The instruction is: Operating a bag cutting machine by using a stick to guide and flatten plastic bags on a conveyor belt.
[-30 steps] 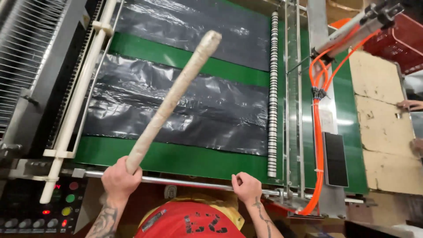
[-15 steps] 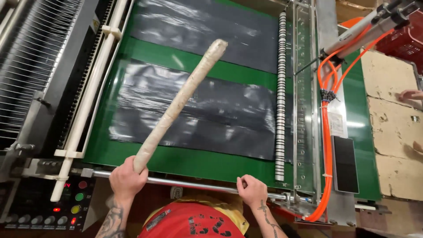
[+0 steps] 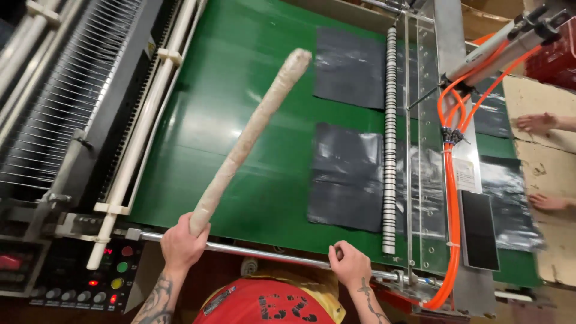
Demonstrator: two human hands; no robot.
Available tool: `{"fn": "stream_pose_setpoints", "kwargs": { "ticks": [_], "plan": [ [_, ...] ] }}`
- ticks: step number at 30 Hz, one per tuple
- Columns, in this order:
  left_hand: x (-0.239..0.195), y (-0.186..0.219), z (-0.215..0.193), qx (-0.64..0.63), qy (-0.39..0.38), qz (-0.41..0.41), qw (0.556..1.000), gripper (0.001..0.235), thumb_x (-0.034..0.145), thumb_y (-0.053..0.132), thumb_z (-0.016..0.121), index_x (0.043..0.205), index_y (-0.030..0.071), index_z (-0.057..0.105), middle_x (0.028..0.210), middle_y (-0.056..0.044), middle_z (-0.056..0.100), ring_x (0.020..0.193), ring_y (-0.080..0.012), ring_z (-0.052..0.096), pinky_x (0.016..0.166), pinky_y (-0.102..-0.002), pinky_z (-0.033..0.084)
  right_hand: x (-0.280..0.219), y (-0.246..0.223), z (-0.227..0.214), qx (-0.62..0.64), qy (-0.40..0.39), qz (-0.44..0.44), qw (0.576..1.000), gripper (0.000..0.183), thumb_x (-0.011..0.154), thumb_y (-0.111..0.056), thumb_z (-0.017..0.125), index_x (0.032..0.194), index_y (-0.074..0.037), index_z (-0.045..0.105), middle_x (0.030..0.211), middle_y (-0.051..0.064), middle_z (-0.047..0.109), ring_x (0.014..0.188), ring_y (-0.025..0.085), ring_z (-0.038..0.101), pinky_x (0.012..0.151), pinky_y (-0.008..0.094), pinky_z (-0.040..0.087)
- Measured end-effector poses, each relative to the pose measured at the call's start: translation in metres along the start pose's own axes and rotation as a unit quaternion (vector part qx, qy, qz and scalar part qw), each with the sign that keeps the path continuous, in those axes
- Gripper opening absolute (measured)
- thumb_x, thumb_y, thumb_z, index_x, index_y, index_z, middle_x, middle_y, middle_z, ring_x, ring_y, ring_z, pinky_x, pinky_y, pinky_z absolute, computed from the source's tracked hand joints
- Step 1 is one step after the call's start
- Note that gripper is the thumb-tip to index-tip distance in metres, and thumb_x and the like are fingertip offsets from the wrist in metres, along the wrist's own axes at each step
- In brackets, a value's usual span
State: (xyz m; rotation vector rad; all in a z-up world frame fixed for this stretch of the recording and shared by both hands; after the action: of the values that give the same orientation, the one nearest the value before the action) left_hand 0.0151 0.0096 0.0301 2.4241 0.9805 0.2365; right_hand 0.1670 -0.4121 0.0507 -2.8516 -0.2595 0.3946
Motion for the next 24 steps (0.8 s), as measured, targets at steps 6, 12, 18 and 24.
{"fn": "stream_pose_setpoints", "kwargs": {
  "ticks": [6,12,18,24],
  "plan": [
    [0.028,0.034,-0.058,-0.203,-0.021,-0.127,0.971,0.055,0.083,0.038,0.068,0.130,0.013,0.057,0.107,-0.014,0.071,0.093,-0.0360,0.066,0.081,-0.045,0.049,-0.001,0.002,-0.002,-0.001,-0.020,0.012,1.000,0.023,0.091,-0.047,0.058,0.090,-0.027,0.068,0.064,-0.015,0.062,0.061,0.013,0.065,0.061,0.034,0.054],
    [0.118,0.078,-0.111,-0.117,0.012,-0.052,0.992,0.059,0.084,0.037,0.058,0.136,0.010,0.048,0.119,-0.025,0.066,0.104,-0.0511,0.062,0.085,-0.057,0.046,-0.001,0.029,0.028,0.015,0.169,-0.068,0.983,0.022,0.086,-0.044,0.065,0.096,-0.025,0.071,0.056,-0.015,0.057,0.051,0.013,0.061,0.049,0.035,0.051],
    [0.205,0.124,-0.088,0.069,0.033,0.028,0.997,0.054,0.089,0.040,0.055,0.135,0.012,0.046,0.105,-0.027,0.070,0.093,-0.0540,0.065,0.078,-0.062,0.049,-0.005,0.032,0.028,0.028,0.281,-0.109,0.953,0.016,0.084,-0.038,0.069,0.087,-0.021,0.070,0.052,-0.012,0.050,0.046,0.014,0.055,0.044,0.035,0.047],
    [0.260,0.203,0.031,0.054,-0.007,0.075,0.996,0.047,0.090,0.040,0.057,0.126,0.011,0.047,0.102,-0.024,0.070,0.091,-0.0525,0.065,0.075,-0.062,0.048,0.000,0.029,0.019,0.030,0.330,-0.119,0.936,0.013,0.084,-0.034,0.066,0.078,-0.022,0.066,0.058,-0.008,0.059,0.052,0.019,0.058,0.048,0.035,0.045]
  ]
}}
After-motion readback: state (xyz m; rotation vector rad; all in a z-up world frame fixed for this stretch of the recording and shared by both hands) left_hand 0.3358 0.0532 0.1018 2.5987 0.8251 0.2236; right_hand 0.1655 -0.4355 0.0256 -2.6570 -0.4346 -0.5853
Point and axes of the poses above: each hand's wrist, its own x-axis towards the middle knuckle, its own z-axis out of the palm, y = z × x, the point moved 2 cm from there along x, towards the middle knuckle
